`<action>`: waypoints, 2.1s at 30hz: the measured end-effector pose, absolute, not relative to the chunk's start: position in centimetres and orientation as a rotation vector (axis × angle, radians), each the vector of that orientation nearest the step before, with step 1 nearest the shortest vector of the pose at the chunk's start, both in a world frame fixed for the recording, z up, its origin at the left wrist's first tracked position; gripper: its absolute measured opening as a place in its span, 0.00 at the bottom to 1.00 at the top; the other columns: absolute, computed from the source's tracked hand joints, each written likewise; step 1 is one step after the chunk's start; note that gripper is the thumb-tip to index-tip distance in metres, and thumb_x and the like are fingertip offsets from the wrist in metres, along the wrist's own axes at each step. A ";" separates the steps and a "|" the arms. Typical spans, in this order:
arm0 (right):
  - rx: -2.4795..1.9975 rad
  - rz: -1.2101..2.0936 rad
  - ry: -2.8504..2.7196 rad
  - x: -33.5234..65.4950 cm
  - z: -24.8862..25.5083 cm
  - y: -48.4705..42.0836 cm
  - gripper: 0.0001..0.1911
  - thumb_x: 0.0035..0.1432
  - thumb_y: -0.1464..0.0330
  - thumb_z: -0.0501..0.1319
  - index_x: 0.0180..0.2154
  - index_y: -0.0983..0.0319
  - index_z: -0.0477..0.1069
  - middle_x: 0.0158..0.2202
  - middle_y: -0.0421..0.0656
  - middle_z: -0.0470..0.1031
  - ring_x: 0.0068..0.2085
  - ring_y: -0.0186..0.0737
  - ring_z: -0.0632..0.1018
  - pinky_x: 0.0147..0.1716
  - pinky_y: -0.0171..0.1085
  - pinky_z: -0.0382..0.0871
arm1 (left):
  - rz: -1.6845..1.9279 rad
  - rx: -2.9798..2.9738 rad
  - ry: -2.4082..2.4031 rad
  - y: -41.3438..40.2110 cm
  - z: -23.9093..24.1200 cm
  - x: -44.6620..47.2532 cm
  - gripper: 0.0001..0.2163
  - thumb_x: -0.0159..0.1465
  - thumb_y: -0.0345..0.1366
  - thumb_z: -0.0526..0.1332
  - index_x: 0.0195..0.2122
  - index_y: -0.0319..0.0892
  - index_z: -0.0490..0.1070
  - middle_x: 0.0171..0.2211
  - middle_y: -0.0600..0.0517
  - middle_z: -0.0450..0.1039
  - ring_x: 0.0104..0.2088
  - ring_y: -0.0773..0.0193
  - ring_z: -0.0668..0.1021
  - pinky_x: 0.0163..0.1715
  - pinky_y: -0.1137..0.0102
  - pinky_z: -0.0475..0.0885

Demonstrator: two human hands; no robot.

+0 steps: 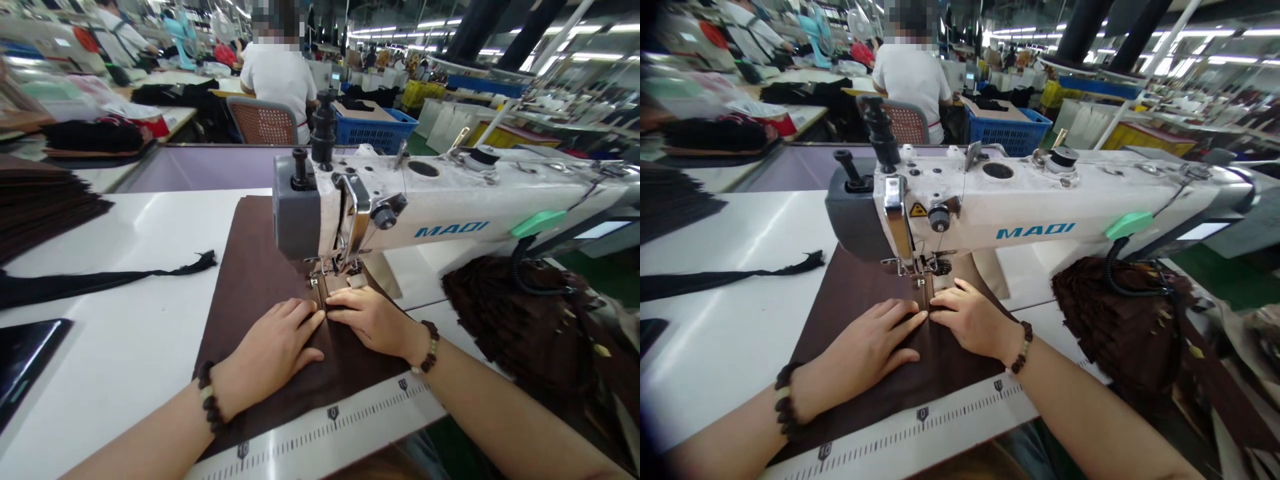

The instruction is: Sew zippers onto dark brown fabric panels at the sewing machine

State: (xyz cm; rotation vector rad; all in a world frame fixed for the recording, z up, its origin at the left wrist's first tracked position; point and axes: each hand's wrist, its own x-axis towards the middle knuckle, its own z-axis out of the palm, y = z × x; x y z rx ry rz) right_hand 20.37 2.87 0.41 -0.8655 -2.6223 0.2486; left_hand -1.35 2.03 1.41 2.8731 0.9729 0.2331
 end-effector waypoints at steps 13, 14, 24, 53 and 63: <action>-0.894 0.130 -2.664 19.9 0.3 2.4 0.15 0.60 0.75 0.47 0.45 0.65 0.69 0.47 0.46 0.69 0.48 0.39 0.68 0.51 0.46 0.61 | 0.255 2.831 0.979 2.2 1.3 -1.6 0.21 0.58 0.42 0.62 0.49 0.34 0.65 0.43 0.43 0.68 0.43 0.54 0.70 0.45 0.60 0.67; -0.902 0.141 -2.664 19.8 0.4 2.4 0.15 0.60 0.75 0.47 0.45 0.65 0.69 0.47 0.46 0.69 0.47 0.39 0.68 0.51 0.46 0.61 | 0.259 2.823 0.981 2.2 1.3 -1.6 0.21 0.58 0.42 0.61 0.49 0.35 0.65 0.43 0.43 0.68 0.42 0.54 0.70 0.44 0.60 0.67; -0.870 0.220 -2.622 19.8 0.6 2.8 0.15 0.59 0.76 0.48 0.41 0.65 0.71 0.44 0.46 0.70 0.45 0.39 0.70 0.52 0.46 0.61 | 0.294 2.787 0.978 2.2 1.4 -1.8 0.19 0.57 0.43 0.62 0.46 0.36 0.66 0.43 0.44 0.68 0.42 0.54 0.70 0.44 0.59 0.68; -0.928 0.282 -2.141 21.9 3.0 2.8 0.11 0.60 0.70 0.49 0.41 0.63 0.68 0.40 0.46 0.71 0.44 0.37 0.71 0.45 0.38 0.65 | 0.593 2.543 1.132 2.6 4.8 -1.6 0.11 0.65 0.33 0.48 0.32 0.38 0.68 0.29 0.50 0.71 0.29 0.64 0.74 0.30 0.70 0.70; -0.988 0.221 -2.432 21.8 4.0 2.7 0.25 0.51 0.58 0.61 0.48 0.65 0.62 0.46 0.49 0.68 0.49 0.45 0.68 0.53 0.47 0.57 | 0.681 2.225 1.374 3.8 5.9 -1.8 0.13 0.62 0.39 0.49 0.27 0.42 0.71 0.26 0.53 0.74 0.27 0.63 0.75 0.28 0.73 0.66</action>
